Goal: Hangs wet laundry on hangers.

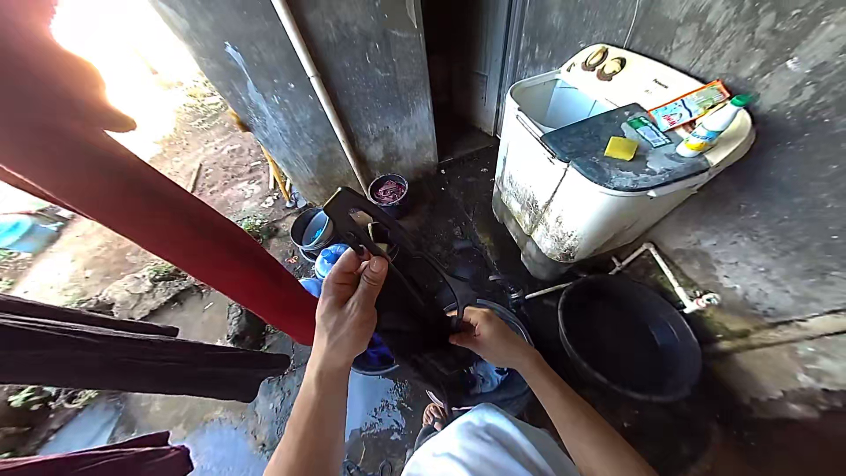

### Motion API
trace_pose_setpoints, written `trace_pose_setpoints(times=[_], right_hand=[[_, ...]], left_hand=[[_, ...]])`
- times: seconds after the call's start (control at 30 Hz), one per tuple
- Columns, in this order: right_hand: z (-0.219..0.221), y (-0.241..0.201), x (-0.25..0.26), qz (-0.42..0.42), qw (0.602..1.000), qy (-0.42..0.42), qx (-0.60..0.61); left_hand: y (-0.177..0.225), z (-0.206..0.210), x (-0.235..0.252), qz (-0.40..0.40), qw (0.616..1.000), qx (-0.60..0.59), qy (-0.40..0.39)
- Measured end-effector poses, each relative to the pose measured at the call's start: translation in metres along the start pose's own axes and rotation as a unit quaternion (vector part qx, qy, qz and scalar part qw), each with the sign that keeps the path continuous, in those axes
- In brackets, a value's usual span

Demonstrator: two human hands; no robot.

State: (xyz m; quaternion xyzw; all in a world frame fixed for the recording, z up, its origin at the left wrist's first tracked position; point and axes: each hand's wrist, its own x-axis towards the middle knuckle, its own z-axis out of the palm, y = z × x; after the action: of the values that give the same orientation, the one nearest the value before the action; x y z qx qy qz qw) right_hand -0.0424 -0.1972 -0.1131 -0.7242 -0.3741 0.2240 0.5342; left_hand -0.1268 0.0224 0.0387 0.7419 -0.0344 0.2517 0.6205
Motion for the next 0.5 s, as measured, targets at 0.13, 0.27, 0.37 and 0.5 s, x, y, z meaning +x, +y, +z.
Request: trace_pose_setpoints(times=[0.13,0.27,0.37,0.5], right_hand=[[-0.019,-0.023,-0.013,0.069,0.996,0.008,-0.05],[-0.054,-0.044,-0.033,0.131,0.987,0.086,-0.046],[-0.073,-0.053,-0.04,0.138,0.984,0.107,-0.036],[-0.05,-0.034,-0.037,-0.004,0.977,0.183,0.109]], left_hand=[[0.002,-0.002,-0.002,0.052,0.997,0.061,0.005],[-0.001,-0.004,-0.002,0.072,0.994,0.079,-0.012],[-0.008,0.005,0.0,0.087,0.995,0.044,-0.01],[-0.015,0.017,0.004,0.086,0.996,-0.028,-0.004]])
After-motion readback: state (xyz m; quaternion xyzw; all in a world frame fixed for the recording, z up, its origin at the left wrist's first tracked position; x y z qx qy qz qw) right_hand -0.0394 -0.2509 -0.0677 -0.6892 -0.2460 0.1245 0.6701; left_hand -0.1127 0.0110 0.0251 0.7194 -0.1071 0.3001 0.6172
